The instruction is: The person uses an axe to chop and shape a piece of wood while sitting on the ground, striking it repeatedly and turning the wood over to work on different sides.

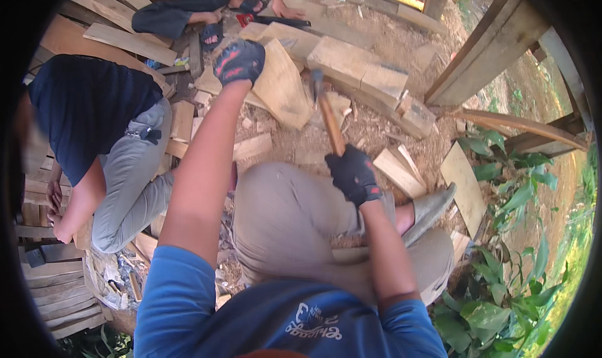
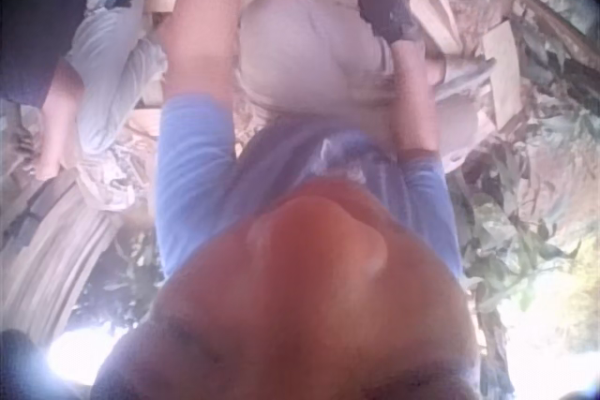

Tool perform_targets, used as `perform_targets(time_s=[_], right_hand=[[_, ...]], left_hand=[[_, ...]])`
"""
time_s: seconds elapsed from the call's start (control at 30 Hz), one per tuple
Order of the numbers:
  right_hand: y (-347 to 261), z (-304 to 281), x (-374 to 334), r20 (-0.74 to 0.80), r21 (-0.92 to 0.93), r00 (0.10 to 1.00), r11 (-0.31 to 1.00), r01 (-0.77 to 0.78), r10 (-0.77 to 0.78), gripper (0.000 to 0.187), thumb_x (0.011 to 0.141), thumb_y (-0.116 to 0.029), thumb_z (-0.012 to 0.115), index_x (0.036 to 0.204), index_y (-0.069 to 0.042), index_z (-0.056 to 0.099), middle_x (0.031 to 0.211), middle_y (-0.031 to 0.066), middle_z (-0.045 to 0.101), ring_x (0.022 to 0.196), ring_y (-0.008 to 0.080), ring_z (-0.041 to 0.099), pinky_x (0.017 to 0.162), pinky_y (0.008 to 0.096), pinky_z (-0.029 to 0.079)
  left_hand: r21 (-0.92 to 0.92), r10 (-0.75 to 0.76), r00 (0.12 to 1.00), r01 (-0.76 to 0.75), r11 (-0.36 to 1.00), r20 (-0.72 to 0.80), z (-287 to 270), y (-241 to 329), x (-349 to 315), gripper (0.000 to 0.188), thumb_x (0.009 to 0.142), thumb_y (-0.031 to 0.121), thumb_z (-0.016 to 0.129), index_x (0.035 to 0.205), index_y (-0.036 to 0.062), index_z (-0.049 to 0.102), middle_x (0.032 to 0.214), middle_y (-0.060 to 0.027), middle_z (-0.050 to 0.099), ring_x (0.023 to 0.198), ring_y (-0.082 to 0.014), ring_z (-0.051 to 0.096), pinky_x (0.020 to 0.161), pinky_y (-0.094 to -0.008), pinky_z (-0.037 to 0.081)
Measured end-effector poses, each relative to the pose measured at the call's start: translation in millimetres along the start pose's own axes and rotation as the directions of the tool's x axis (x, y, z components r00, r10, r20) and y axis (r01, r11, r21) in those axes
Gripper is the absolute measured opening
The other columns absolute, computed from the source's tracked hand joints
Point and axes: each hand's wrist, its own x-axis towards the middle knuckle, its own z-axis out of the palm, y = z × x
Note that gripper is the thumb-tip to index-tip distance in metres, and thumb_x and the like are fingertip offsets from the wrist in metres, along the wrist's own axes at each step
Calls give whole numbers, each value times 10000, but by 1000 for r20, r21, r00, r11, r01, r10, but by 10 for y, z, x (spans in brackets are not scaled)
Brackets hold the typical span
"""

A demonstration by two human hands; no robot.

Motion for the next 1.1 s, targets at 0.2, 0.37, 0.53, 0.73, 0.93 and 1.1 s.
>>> perform_targets(time_s=[0.2, 0.37, 0.53, 0.73, 0.93, 1.1], right_hand=[[-1183, -888, -797, -509, 329, 844, 868, 373, -169, 222, 970, -217, 798, 987, -14, 710, 696, 41, 668, 544, 103, 618, 506, 289, 480], [-1129, -840, -693, -610, 304, 749, 796, 524, -260, 219, 1002, -252, 773, 991, -41, 717, 697, 27, 674, 577, 96, 609, 532, 314, 484], [418, 280, 267, -151, -182, 979, 977, 111, -139, 410, 981, -395, 688, 1058, 6, 722, 808, 249, 752, 732, 422, 765, 664, 501, 599], [-141, -332, -192, -186, -51, 946, 964, 261, -265, 347, 956, -328, 732, 941, 19, 721, 735, 210, 718, 670, 370, 739, 630, 464, 569], [-1288, -1041, -958, -481, 263, 852, 892, 367, -208, 229, 985, -229, 783, 980, -9, 719, 709, 50, 692, 608, 99, 653, 581, 310, 517], [-508, -385, -297, -677, 66, 599, 775, 628, -428, 277, 1011, -280, 742, 910, -22, 731, 720, 97, 702, 668, 235, 708, 640, 422, 534]], left_hand=[[36, -38, 998, 36, 999, 50, 14, -122, -68, 384, 950, 311, 550, 1047, 94, 851, 1083, -183, 811, 1001, -370, 788, 838, -509, 611], [34, -10, 1000, 10, 999, 6, 159, -144, -26, 374, 940, 317, 566, 1053, 104, 852, 1083, -176, 813, 997, -363, 789, 835, -503, 611], [62, 96, 995, -95, 994, -13, 153, -50, 6, 372, 932, 330, 581, 1049, 101, 849, 1079, -181, 812, 994, -366, 790, 834, -503, 613], [13, -48, 998, 47, 999, 46, -13, 86, -79, 359, 938, 297, 575, 1058, 96, 848, 1109, -181, 808, 1012, -373, 789, 843, -510, 613], [97, 45, 998, -48, 994, 34, 99, -140, -86, 374, 933, 290, 556, 1051, 83, 845, 1100, -190, 804, 1026, -385, 781, 843, -516, 606], [-2, -74, 996, 74, 997, 44, -24, -24, -114, 386, 928, 304, 555, 1058, 80, 842, 1117, -208, 799, 1035, -395, 777, 872, -523, 605]])
